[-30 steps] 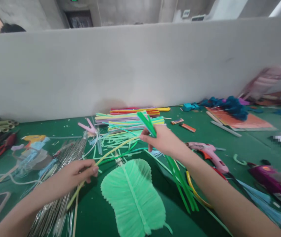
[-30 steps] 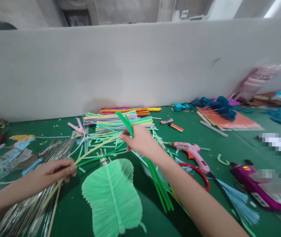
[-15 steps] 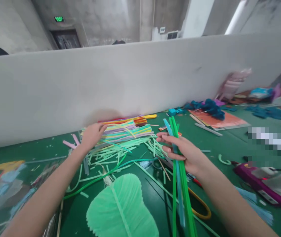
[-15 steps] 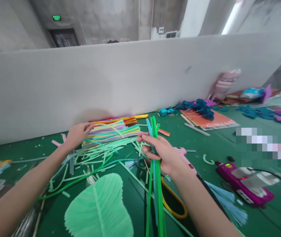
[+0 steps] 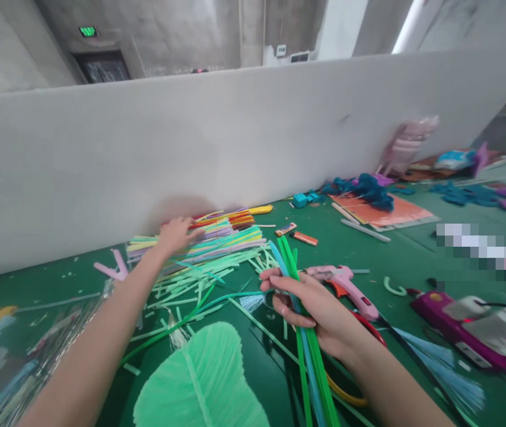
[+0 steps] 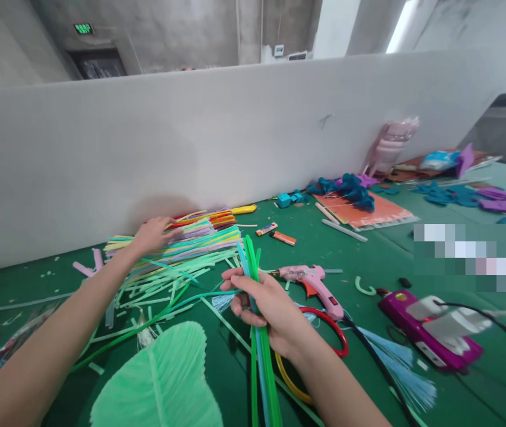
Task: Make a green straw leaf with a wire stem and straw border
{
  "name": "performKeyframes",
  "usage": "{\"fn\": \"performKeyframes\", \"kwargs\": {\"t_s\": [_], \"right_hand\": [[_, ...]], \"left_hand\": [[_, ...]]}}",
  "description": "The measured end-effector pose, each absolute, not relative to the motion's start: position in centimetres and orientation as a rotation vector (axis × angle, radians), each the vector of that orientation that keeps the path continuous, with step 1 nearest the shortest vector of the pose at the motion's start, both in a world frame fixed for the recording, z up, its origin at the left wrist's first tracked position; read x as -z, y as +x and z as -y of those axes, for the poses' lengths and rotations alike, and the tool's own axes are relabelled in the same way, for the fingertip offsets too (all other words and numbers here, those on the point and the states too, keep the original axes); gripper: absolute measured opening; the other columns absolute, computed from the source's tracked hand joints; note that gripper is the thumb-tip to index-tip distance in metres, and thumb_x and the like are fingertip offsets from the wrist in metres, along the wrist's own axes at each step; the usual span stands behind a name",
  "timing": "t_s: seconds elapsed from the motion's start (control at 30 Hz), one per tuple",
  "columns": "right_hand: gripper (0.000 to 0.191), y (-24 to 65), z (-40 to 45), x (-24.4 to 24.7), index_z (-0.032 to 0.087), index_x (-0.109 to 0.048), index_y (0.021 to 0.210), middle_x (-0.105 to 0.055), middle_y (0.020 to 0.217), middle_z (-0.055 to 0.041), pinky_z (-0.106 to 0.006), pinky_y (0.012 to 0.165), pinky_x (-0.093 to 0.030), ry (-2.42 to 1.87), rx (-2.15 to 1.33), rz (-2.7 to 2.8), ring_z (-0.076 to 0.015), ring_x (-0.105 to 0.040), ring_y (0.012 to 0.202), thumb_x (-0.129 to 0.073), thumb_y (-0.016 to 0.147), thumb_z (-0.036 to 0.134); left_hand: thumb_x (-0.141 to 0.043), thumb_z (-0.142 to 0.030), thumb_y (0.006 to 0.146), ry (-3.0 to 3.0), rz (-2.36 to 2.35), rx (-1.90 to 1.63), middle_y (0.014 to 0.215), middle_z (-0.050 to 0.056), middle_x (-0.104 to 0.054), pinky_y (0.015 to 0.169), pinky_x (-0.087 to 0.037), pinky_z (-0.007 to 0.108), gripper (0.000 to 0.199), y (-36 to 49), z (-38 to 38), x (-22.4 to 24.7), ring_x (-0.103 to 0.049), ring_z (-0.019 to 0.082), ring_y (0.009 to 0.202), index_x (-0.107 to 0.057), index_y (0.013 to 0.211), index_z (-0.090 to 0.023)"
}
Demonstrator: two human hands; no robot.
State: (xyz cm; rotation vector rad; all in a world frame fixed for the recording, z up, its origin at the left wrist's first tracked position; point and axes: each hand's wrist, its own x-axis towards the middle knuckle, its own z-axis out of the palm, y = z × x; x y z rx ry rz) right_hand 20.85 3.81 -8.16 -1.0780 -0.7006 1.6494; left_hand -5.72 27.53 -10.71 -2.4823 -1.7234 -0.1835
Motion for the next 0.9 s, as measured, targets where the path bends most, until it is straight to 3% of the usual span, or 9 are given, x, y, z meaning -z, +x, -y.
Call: {"fn": "performKeyframes", "kwargs": {"t_s": [0.23,0.5,0.67,0.77,0.9], "right_hand": [[0.017,20.2,-3.5,8.6,0.013,-0.066,0.094,-0.067,0.086,-0.0037,-0.012,0.032,-0.014,-1.073,-1.678,0.725,0.0017,-0.04,0.04,-0.066,0.084,0.027],[0.022,20.0,-3.6,8.4,0.014,-0.063,0.095,-0.066,0.087,-0.0027,-0.012,0.033,-0.016,-1.103,-1.652,0.778,-0.0013,-0.048,0.046,-0.067,0.082,0.031],[0.017,19.2,-5.6,7.4,0.017,-0.061,0.098,-0.059,0.074,0.0026,-0.013,0.035,-0.017,-1.277,-1.523,0.905,-0.003,-0.048,0.046,-0.065,0.084,0.026],[0.012,18.3,-7.8,6.4,0.018,-0.06,0.098,-0.052,0.065,0.0057,-0.014,0.038,-0.022,-1.361,-1.393,1.035,-0.0045,-0.048,0.045,-0.061,0.088,0.024],[0.011,17.0,-10.9,5.8,0.019,-0.061,0.098,-0.056,0.066,0.0055,-0.016,0.04,-0.03,-1.369,-1.244,1.154,-0.0062,-0.054,0.046,-0.061,0.087,0.02]], "left_hand": [[-0.062,-0.035,0.094,-2.632,1.598,0.139,0.128,0.011,-0.061,0.088,-0.056,0.046,0.037,-4.0,-28.2,11.3,-0.064,0.024,0.107,-0.058,0.127,-0.018],[-0.063,-0.033,0.093,-2.664,1.488,0.5,0.122,0.01,-0.063,0.084,-0.056,0.043,0.039,-5.3,-24.4,11.0,-0.066,0.023,0.1,-0.056,0.128,-0.018],[-0.071,-0.021,0.076,-2.706,1.273,0.776,0.131,0.011,-0.061,0.094,-0.051,0.039,0.077,-5.4,-21.9,11.0,-0.063,0.028,0.113,-0.036,0.145,-0.022],[-0.066,-0.018,0.075,-2.696,1.199,0.861,0.122,0.01,-0.064,0.093,-0.05,0.039,0.072,-5.3,-21.5,11.0,-0.063,0.028,0.111,-0.042,0.143,-0.024],[-0.062,-0.016,0.074,-2.662,1.16,0.911,0.112,0.009,-0.065,0.087,-0.05,0.038,0.064,-5.4,-21.3,11.3,-0.064,0.028,0.102,-0.05,0.137,-0.025]]}}
